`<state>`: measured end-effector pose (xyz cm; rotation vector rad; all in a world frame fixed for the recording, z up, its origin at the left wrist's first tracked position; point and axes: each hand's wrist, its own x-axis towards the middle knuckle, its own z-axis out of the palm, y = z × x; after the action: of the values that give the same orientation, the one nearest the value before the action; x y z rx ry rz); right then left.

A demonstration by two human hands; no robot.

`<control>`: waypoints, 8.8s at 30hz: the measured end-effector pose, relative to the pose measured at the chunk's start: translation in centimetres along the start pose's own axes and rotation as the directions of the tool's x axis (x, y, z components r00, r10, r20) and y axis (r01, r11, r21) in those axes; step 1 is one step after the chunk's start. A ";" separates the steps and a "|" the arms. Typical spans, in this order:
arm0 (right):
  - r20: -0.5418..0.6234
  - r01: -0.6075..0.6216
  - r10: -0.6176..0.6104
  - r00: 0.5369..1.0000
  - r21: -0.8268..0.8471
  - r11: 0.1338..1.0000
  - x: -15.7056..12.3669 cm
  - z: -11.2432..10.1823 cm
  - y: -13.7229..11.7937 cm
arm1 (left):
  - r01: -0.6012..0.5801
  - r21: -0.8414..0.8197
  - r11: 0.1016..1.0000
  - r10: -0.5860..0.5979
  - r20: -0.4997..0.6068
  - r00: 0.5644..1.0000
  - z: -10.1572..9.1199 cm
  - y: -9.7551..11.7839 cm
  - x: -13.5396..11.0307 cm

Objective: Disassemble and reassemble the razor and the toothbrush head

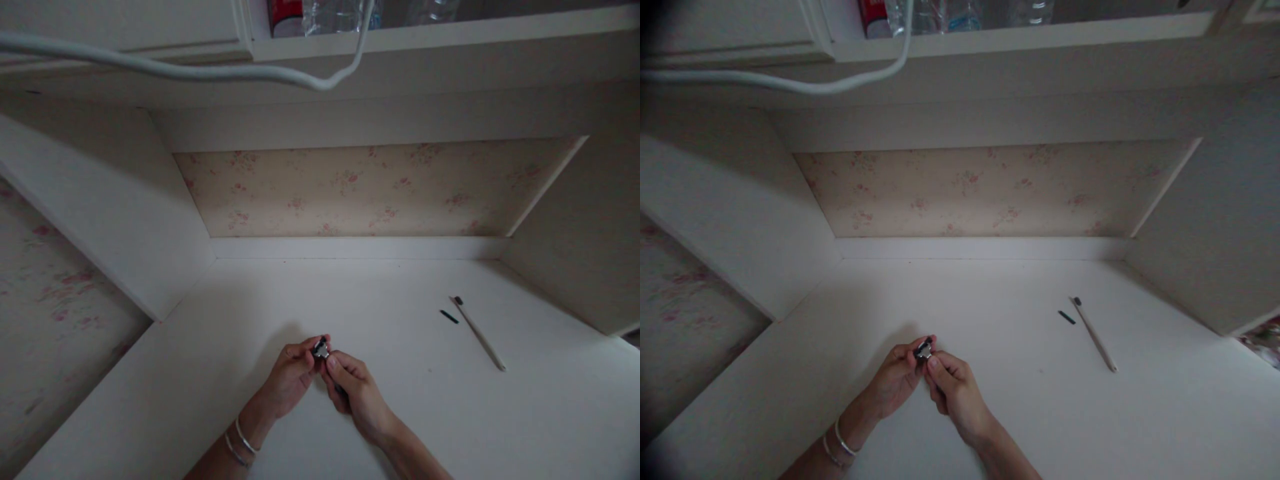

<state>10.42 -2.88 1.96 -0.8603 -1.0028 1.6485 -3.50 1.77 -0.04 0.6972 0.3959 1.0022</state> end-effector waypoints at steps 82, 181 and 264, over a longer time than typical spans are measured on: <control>0.010 -0.111 0.111 0.994 0.005 0.994 -0.1 -0.5 -1.0 | 0.023 0.229 0.973 -0.020 -0.014 1.000 -0.6 1.3 -0.1; -0.461 -0.590 -0.611 0.644 -0.807 -0.012 -0.9 -24.0 -4.7 | 0.124 0.469 0.875 -0.069 -0.131 0.989 0.3 1.1 0.3; -0.255 0.001 0.073 0.964 0.279 0.960 1.6 -5.3 1.1 | 0.134 0.848 0.513 -0.163 -0.057 0.985 0.6 0.0 0.3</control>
<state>14.29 -0.39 -1.37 -0.8829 -0.5595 1.6075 -2.96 1.84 0.36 1.5502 0.9425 0.5684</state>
